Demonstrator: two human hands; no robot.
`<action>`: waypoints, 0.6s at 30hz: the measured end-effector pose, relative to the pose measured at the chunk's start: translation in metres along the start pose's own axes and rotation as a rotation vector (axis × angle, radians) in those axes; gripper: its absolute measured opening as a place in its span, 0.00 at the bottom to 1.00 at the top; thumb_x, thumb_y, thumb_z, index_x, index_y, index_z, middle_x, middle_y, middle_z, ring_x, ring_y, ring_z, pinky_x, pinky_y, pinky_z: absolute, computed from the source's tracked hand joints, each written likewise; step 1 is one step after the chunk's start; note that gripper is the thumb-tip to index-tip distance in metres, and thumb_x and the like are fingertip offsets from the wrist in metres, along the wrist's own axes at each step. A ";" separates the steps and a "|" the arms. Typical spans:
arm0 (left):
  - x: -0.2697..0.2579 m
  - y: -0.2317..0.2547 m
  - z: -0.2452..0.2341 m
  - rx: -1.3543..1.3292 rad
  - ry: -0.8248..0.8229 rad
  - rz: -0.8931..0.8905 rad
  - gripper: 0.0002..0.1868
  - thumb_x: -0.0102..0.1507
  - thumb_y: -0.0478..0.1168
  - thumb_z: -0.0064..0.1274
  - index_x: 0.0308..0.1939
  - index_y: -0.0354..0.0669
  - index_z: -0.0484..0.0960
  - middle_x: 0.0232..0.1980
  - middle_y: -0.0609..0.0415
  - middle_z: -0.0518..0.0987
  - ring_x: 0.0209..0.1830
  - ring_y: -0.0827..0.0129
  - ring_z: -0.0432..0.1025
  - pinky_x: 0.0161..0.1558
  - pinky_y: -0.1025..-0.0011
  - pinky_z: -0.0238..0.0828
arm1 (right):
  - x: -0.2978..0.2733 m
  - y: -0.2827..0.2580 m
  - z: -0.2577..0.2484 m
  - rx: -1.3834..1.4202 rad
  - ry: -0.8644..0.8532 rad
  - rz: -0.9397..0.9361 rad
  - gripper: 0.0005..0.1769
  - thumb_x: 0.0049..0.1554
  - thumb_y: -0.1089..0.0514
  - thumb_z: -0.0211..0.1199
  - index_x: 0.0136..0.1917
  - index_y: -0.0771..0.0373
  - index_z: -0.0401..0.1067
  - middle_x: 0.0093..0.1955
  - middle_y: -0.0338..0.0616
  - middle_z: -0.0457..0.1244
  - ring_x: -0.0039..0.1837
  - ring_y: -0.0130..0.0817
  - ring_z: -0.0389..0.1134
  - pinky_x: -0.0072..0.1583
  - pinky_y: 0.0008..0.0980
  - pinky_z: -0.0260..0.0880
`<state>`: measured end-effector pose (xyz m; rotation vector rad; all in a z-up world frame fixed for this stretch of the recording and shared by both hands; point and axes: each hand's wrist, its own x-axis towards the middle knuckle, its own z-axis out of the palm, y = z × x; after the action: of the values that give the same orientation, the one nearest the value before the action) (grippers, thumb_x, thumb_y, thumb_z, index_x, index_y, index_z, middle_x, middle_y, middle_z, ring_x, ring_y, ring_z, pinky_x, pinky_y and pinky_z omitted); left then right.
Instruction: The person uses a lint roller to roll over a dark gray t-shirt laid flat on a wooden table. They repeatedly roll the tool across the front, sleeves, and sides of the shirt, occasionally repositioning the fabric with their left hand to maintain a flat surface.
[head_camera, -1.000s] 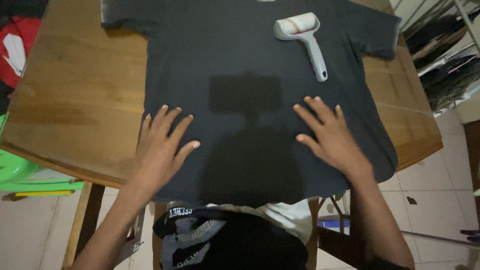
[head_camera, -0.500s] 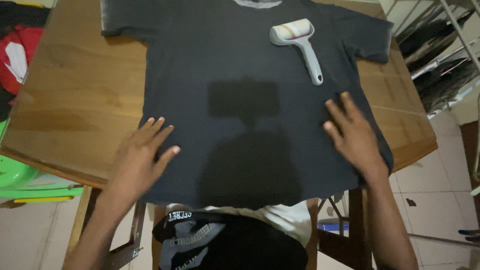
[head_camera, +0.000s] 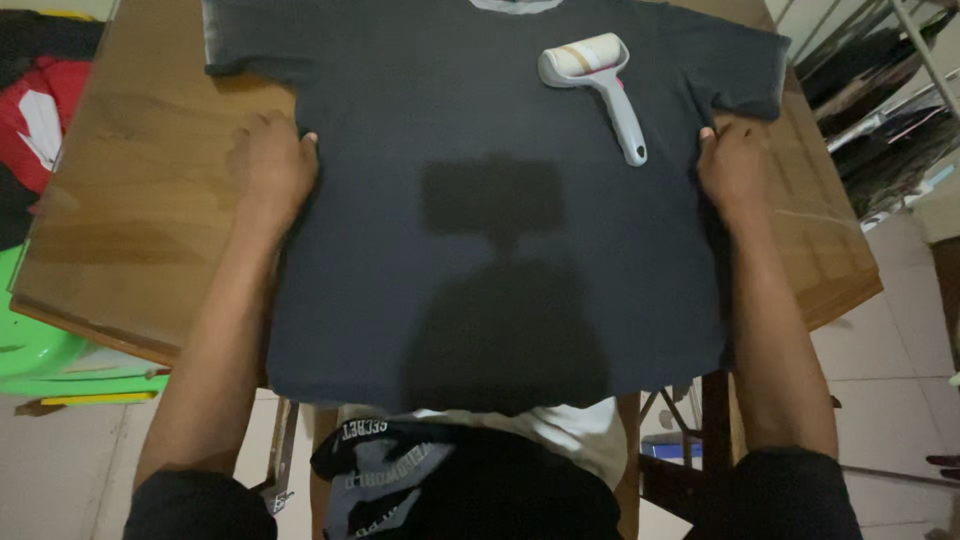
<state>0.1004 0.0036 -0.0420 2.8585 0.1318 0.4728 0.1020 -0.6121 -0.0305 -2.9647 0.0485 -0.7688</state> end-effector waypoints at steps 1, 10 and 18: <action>0.002 -0.001 0.005 0.010 0.032 0.026 0.23 0.67 0.47 0.56 0.53 0.25 0.78 0.52 0.30 0.77 0.52 0.38 0.72 0.48 0.46 0.69 | 0.004 0.010 0.008 -0.019 0.001 0.022 0.24 0.68 0.51 0.57 0.57 0.80 0.68 0.54 0.79 0.64 0.54 0.72 0.66 0.53 0.60 0.66; 0.011 -0.008 0.002 -0.237 0.016 -0.007 0.10 0.71 0.36 0.51 0.53 0.33 0.74 0.45 0.35 0.79 0.46 0.40 0.75 0.48 0.46 0.69 | 0.026 0.057 0.017 0.078 -0.057 0.074 0.16 0.69 0.57 0.58 0.57 0.76 0.69 0.51 0.72 0.66 0.53 0.67 0.68 0.56 0.56 0.67; 0.009 -0.021 -0.002 -0.279 0.052 0.050 0.12 0.64 0.35 0.58 0.49 0.38 0.75 0.46 0.37 0.78 0.49 0.39 0.72 0.49 0.45 0.67 | 0.014 0.031 -0.012 0.053 -0.019 0.028 0.12 0.67 0.58 0.63 0.59 0.68 0.72 0.55 0.69 0.66 0.57 0.67 0.67 0.58 0.59 0.66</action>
<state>0.1071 0.0251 -0.0432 2.5824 0.0018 0.5298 0.1075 -0.6444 -0.0158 -2.9141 0.0672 -0.7270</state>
